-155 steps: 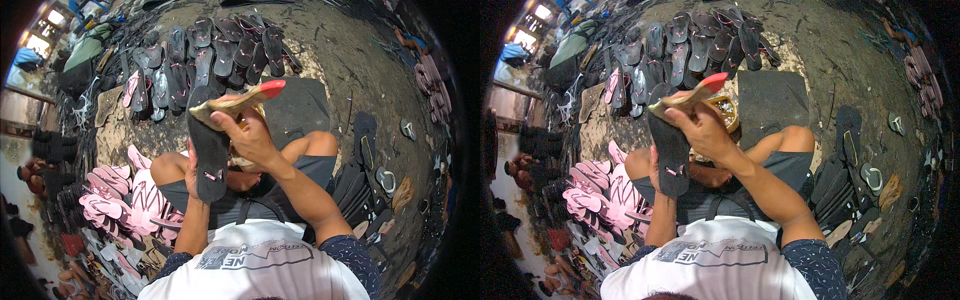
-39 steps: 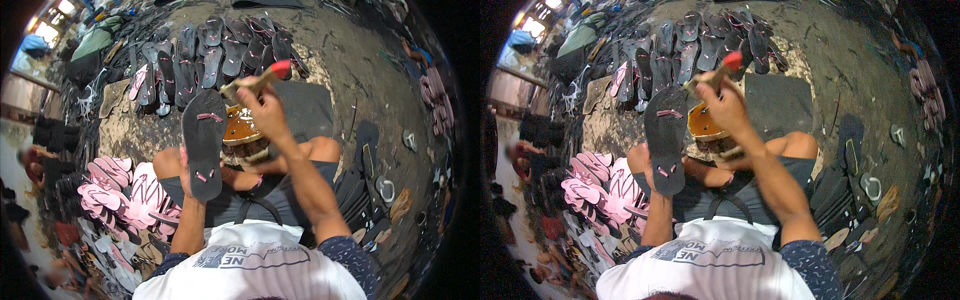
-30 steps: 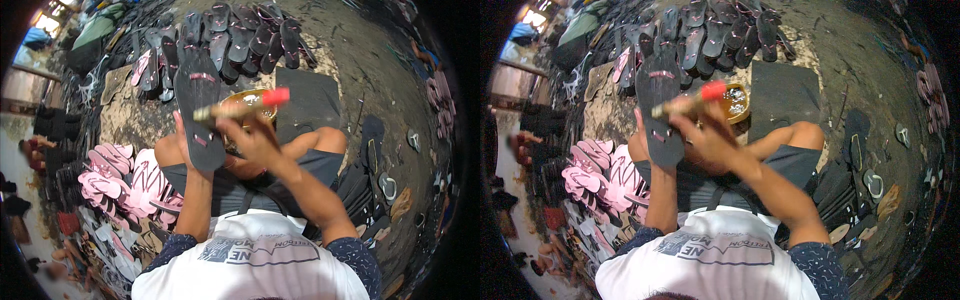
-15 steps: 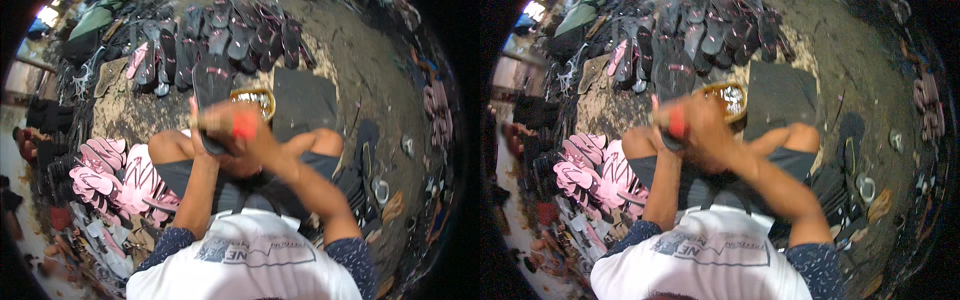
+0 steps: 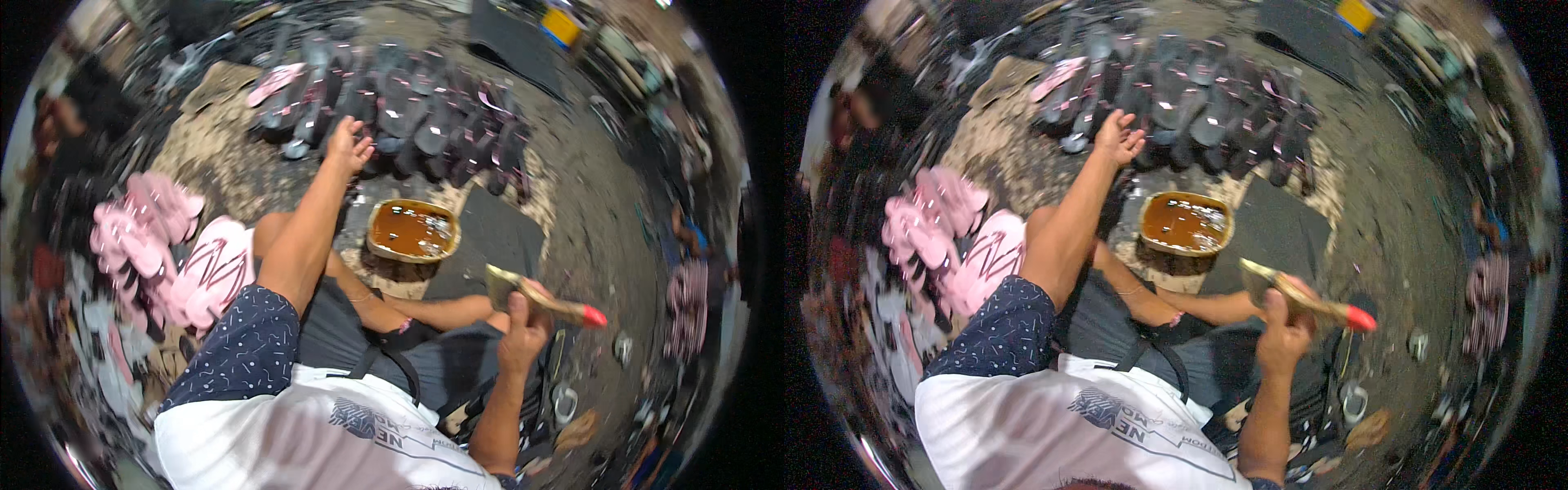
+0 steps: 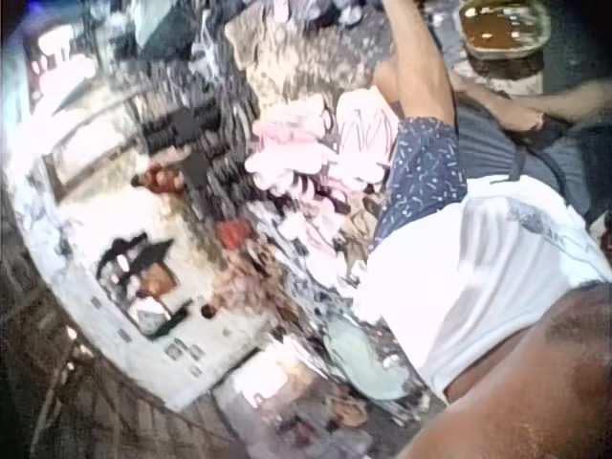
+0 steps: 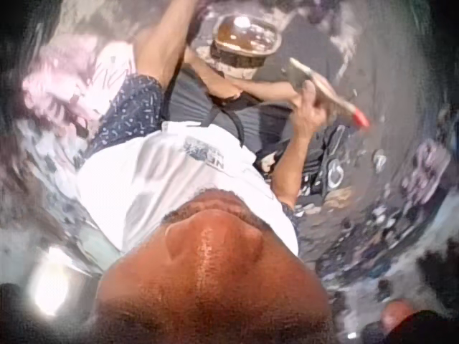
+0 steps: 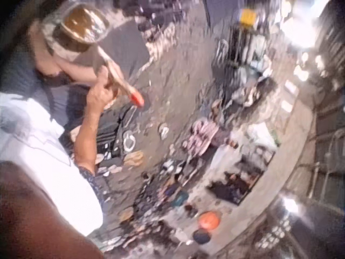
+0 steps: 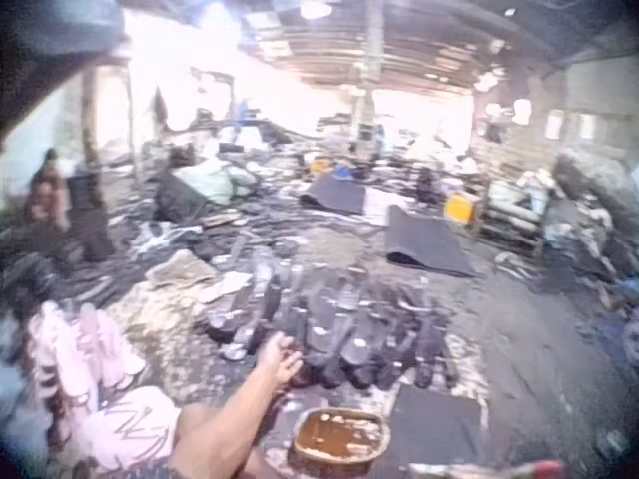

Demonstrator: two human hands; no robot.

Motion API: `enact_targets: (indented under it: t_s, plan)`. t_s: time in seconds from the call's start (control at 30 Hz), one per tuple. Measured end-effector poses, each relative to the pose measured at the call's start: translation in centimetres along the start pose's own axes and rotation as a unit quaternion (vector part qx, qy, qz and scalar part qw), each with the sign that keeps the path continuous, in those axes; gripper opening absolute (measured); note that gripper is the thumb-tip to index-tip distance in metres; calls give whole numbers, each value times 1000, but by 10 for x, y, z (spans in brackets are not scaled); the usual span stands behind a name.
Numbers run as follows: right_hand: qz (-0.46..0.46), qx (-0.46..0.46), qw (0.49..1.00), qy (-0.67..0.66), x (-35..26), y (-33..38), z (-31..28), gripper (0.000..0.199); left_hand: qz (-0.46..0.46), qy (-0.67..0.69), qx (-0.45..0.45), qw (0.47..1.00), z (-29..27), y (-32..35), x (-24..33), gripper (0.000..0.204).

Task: The person sits on the floor and repeatedly applies a brown adhesive to the soles of flip-flops using a brush. They pick up each slipper, coat the sole, and place it back in a pile.

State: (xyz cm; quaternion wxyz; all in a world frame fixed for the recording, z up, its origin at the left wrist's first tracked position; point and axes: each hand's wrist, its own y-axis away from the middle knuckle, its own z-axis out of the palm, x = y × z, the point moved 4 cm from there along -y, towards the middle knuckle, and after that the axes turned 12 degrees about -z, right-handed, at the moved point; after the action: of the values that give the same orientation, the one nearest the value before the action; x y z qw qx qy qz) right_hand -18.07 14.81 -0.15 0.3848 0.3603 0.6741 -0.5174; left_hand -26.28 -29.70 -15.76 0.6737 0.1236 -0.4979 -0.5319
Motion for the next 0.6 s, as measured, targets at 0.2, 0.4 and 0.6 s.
enact_targets:
  t_s: [0.2,0.4,0.6]
  plan:
    - [103,88,986,99,37,-15,-13,45,277,-224,-95,929,-80,176,62,39]
    - [193,3,969,152,80,-47,-9,52,496,-399,622,456,-390,302,165,59]
    - [-17,-61,993,95,66,-70,66,39,253,-596,686,331,-438,259,190,37]
